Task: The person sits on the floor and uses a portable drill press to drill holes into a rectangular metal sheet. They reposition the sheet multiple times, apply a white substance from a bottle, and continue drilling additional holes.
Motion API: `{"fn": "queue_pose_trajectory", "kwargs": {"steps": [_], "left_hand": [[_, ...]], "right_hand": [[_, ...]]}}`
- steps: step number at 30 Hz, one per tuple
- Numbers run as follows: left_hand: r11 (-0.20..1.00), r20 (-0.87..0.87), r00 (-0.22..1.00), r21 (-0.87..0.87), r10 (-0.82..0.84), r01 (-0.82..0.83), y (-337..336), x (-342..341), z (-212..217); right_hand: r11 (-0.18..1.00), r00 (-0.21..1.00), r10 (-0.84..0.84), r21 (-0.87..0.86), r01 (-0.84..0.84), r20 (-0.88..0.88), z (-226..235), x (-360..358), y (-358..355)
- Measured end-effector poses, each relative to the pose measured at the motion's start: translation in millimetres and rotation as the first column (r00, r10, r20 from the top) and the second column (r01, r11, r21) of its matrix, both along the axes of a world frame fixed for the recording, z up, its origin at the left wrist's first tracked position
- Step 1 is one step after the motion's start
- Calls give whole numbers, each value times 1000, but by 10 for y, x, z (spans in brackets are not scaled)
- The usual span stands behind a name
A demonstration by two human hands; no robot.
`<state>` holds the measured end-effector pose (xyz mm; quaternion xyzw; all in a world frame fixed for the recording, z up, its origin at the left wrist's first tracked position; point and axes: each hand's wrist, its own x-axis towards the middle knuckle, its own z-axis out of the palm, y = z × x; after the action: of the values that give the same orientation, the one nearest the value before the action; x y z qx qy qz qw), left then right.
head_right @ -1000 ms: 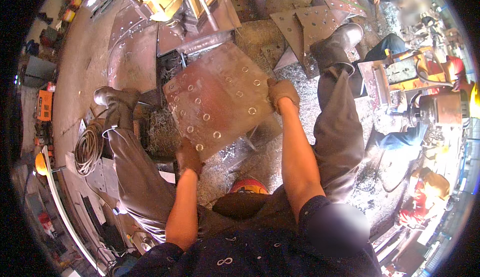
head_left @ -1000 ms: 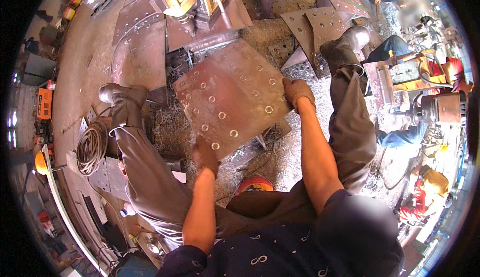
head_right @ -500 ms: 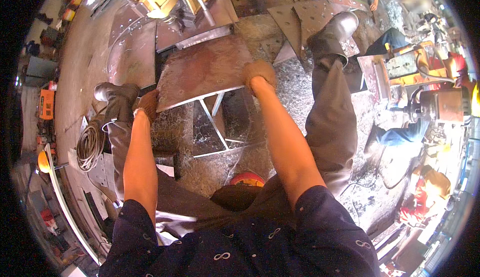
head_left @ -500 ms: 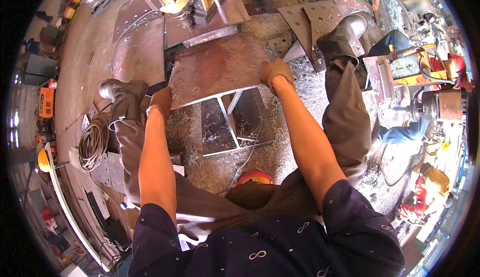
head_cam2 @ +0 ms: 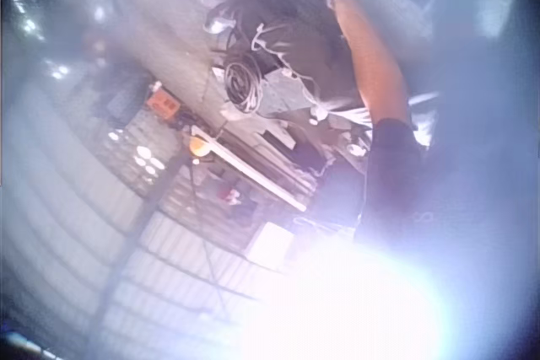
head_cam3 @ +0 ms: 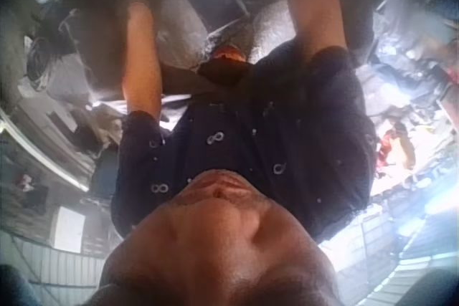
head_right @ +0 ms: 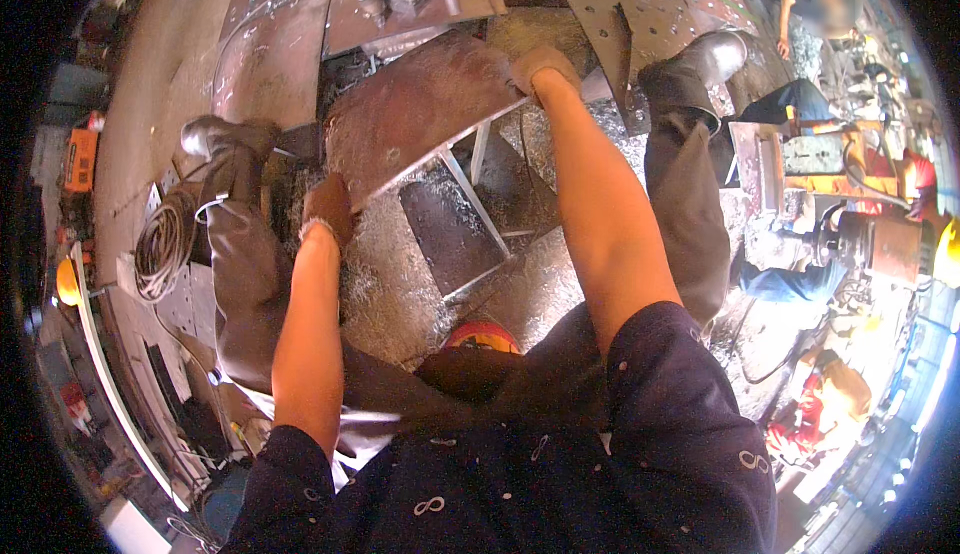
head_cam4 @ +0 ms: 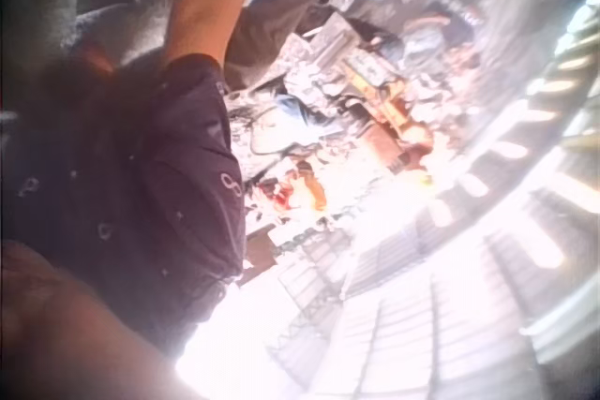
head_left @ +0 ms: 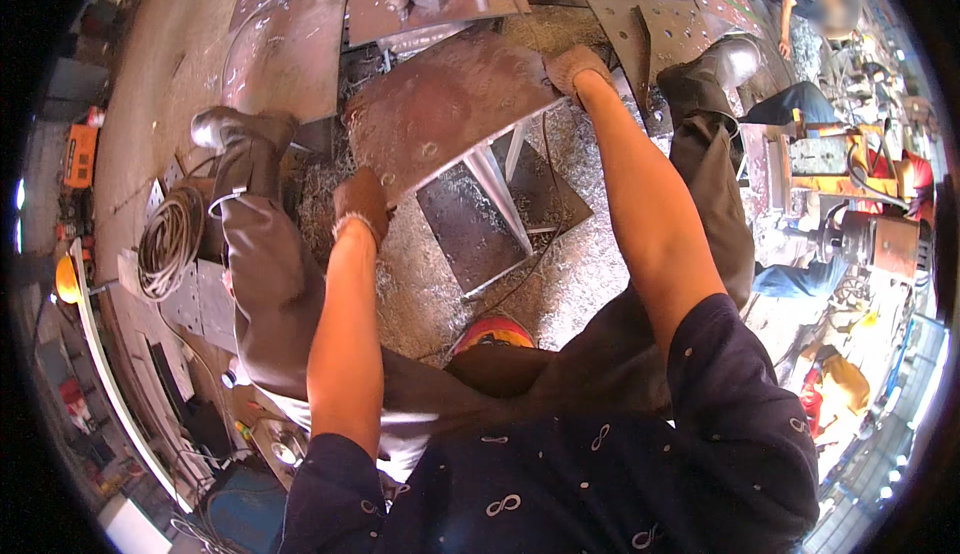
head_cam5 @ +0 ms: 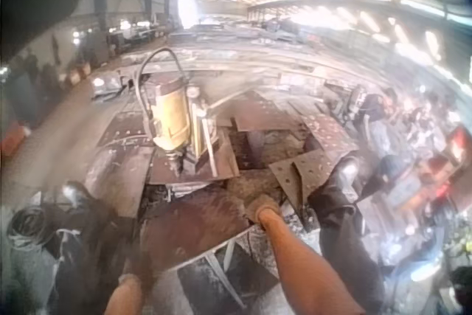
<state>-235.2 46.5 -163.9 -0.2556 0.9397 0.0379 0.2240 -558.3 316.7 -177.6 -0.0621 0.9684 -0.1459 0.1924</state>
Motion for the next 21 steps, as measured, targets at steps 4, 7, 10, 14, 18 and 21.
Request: {"fn": "queue_pose_trajectory", "kwargs": {"steps": [4,7,10,14,18,21], "left_hand": [[969,170,960,-65,-224,238,-215,-353,113],[934,22,935,-55,-353,354,-614,-617,-76],[898,10,898,1,-439,439,-846,-926,-205],[935,49,992,333,115,-125,-1273,-867,-312],[956,-4,993,272,-115,112,-1388,-982,-404],[932,55,930,46,-362,360,-882,-1056,-482]], "right_hand": [[992,997,81,96,-82,13,-309,-76,138],[996,999,-36,80,36,6,-539,-90,361],[988,995,-72,140,61,70,-676,188,574],[990,989,-95,116,82,109,-271,912,281],[995,998,-34,96,28,56,-362,690,440],[975,994,108,194,-108,13,-460,204,685]]}}
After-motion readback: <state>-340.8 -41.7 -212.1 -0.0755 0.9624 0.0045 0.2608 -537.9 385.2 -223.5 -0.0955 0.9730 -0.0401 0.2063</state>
